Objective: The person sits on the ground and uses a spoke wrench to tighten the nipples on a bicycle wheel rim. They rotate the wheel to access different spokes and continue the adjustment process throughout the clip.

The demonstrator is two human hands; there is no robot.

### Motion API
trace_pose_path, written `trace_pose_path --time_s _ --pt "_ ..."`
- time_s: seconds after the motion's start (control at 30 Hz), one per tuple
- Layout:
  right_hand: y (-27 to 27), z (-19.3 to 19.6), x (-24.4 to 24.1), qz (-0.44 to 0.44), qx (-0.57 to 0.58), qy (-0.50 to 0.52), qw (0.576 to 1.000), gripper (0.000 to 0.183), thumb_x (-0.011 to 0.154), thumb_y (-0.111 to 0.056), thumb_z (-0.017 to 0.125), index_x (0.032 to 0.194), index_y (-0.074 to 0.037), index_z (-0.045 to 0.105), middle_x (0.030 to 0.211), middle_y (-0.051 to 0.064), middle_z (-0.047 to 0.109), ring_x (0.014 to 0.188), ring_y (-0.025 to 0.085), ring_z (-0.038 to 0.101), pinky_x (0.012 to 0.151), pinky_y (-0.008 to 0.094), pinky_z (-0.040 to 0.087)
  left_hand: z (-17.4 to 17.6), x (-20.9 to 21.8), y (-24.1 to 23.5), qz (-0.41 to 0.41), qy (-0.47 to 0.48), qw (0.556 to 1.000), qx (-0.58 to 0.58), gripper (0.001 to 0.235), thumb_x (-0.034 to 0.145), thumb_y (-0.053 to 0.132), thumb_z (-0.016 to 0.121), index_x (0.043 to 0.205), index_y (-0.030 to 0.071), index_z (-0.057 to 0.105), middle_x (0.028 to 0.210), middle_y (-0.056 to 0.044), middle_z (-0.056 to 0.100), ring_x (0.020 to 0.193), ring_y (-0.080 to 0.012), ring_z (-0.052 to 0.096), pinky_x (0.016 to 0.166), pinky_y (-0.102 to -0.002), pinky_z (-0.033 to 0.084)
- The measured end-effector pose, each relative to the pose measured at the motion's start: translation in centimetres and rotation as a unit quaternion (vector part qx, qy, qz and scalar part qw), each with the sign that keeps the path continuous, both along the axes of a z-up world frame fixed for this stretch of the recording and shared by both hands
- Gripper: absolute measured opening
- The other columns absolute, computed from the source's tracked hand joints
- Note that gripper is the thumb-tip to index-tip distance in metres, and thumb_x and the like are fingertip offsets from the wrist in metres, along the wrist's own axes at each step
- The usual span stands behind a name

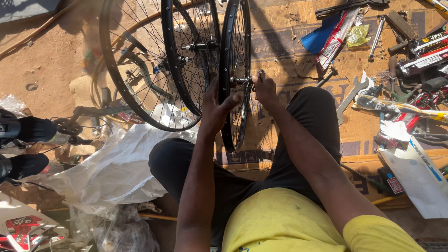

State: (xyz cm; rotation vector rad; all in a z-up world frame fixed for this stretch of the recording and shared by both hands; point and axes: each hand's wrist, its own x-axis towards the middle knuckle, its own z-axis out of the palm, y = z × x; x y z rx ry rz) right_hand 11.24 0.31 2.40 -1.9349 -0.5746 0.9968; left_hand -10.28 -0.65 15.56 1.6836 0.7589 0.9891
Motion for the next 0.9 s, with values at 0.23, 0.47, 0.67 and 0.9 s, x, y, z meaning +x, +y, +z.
trace_pose_path --time_s 0.23,0.47,0.67,0.9 --pt "-0.2 -2.0 -0.5 0.032 0.105 -0.171 0.979 0.027 0.102 -0.025 0.061 0.102 0.002 0.064 0.079 0.014 0.068 0.070 0.022 0.068 0.064 0.043 0.053 1.3 0.1 -1.5 0.052 0.056 0.996 -0.053 0.033 0.088 0.014 0.079 0.116 0.005 0.065 0.090 -0.005 0.069 0.078 -0.0148 0.066 0.074 -0.031 0.055" --pt "-0.3 -5.9 0.2 0.028 0.170 -0.301 0.938 0.033 0.103 -0.032 0.064 0.104 0.000 0.062 0.083 0.018 0.070 0.077 0.031 0.070 0.070 0.046 0.052 -0.6 -0.3 -0.5 0.060 0.011 0.997 -0.036 0.025 0.083 0.008 0.076 0.103 0.007 0.062 0.084 -0.001 0.061 0.074 -0.0128 0.064 0.069 -0.031 0.054" --pt "-0.7 -4.1 0.3 -0.006 0.226 -0.270 0.936 0.031 0.104 -0.033 0.060 0.107 -0.002 0.064 0.086 0.015 0.073 0.080 0.029 0.071 0.074 0.044 0.053 -1.6 -0.2 1.7 0.074 0.003 0.996 0.051 0.027 0.083 0.005 0.075 0.107 0.006 0.063 0.091 -0.003 0.065 0.080 -0.0151 0.065 0.074 -0.032 0.055" --pt "-2.1 -2.2 1.1 -0.007 0.233 -0.235 0.944 0.036 0.102 -0.036 0.064 0.101 -0.001 0.065 0.077 0.013 0.065 0.073 0.024 0.063 0.069 0.042 0.050 0.5 -0.5 3.8 0.259 0.087 0.953 0.132 0.048 0.090 0.005 0.076 0.135 0.000 0.058 0.116 -0.015 0.071 0.100 -0.0286 0.074 0.088 -0.038 0.059"
